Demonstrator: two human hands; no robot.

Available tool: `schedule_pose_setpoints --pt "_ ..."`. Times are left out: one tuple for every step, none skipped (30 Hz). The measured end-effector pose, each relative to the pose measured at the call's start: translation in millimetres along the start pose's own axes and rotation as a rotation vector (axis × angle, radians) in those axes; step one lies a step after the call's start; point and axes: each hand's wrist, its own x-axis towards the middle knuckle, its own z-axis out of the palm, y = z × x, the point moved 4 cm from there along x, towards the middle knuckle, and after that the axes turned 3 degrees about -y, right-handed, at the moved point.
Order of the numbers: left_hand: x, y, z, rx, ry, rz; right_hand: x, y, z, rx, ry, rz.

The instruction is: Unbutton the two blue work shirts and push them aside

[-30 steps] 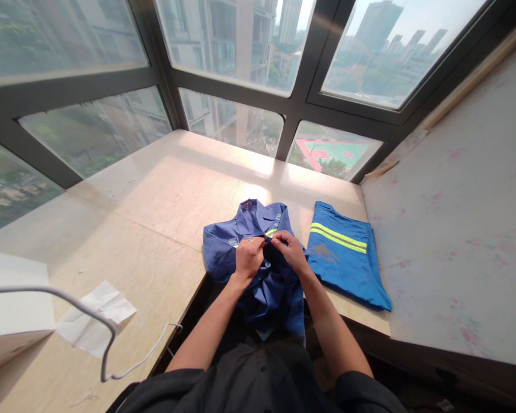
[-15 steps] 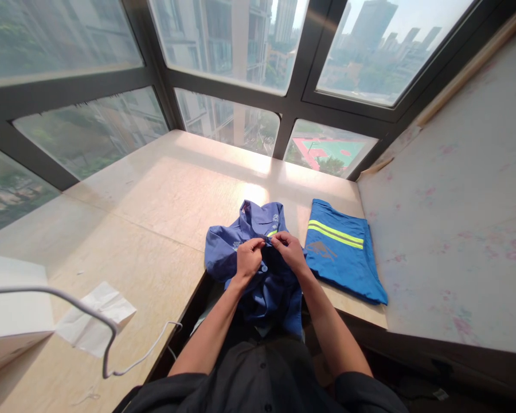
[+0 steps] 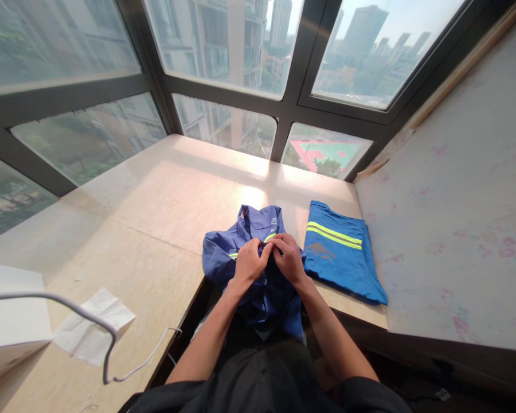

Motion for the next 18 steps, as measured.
schedule_pose_setpoints --pt "0.0 0.1 0.4 -0.021 -0.002 0.004 -0.2 -0.7 -0.7 -0.001 -0.002 -0.008" --pt "0.1 -0.3 1.2 -0.052 -0.014 0.01 -0.4 -0.2 -1.4 0.002 -0.005 -0.009" --pt "0.1 -1.2 2.0 -0.085 -0.033 0.018 -0.6 1.1 -2.1 0.01 -0.009 -0.003" --pt "0.2 -2.1 2.7 -0.117 -0.056 0.032 -0.8 3.0 -3.0 0.021 -0.017 0.008" --pt "0.4 -2.9 3.0 -0.137 -0.076 0.051 -1.1 5.0 -4.0 0.032 -0.025 0.022" --pt "0.5 -3.5 2.9 -0.141 -0.093 0.075 -1.3 7.0 -5.2 0.045 -0.03 0.035" --pt "0.8 -3.8 2.6 -0.129 -0.106 0.103 -1.6 8.8 -6.5 0.058 -0.032 0.048" --pt "1.0 -3.6 2.0 -0.106 -0.12 0.134 -1.9 10.5 -8.0 0.072 -0.032 0.06" --pt "1.4 -3.2 1.5 -0.073 -0.138 0.165 -2.2 12.0 -9.5 0.083 -0.03 0.073" --pt "1.8 -2.6 1.0 -0.035 -0.161 0.195 -2.7 13.5 -10.9 0.093 -0.029 0.086" --pt "2.2 -1.8 0.6 0.004 -0.188 0.225 -3.3 15.1 -12.1 0.101 -0.03 0.096" --pt "2.5 -0.9 0.1 0.041 -0.217 0.256 -4.0 16.6 -13.2 0.105 -0.033 0.104" --pt "2.8 -0.1 -0.5 0.071 -0.245 0.284 -4.7 18.2 -14.1 0.107 -0.036 0.109" --pt "3.0 0.6 -1.3 0.09 -0.27 0.307 -5.5 19.7 -14.7 0.107 -0.04 0.11" --pt "3.1 1.3 -2.3 0.094 -0.289 0.324 -6.3 21.1 -15.1 0.106 -0.044 0.109" --pt "3.1 2.0 -3.3 0.083 -0.304 0.334 -7.0 22.2 -15.3 0.102 -0.045 0.105" --pt "3.1 2.5 -4.1 0.058 -0.316 0.336 -7.6 23.1 -15.3 0.094 -0.043 0.101" --pt "2.9 3.0 -4.6 0.025 -0.326 0.329 -8.1 23.5 -15.0 0.082 -0.039 0.095"
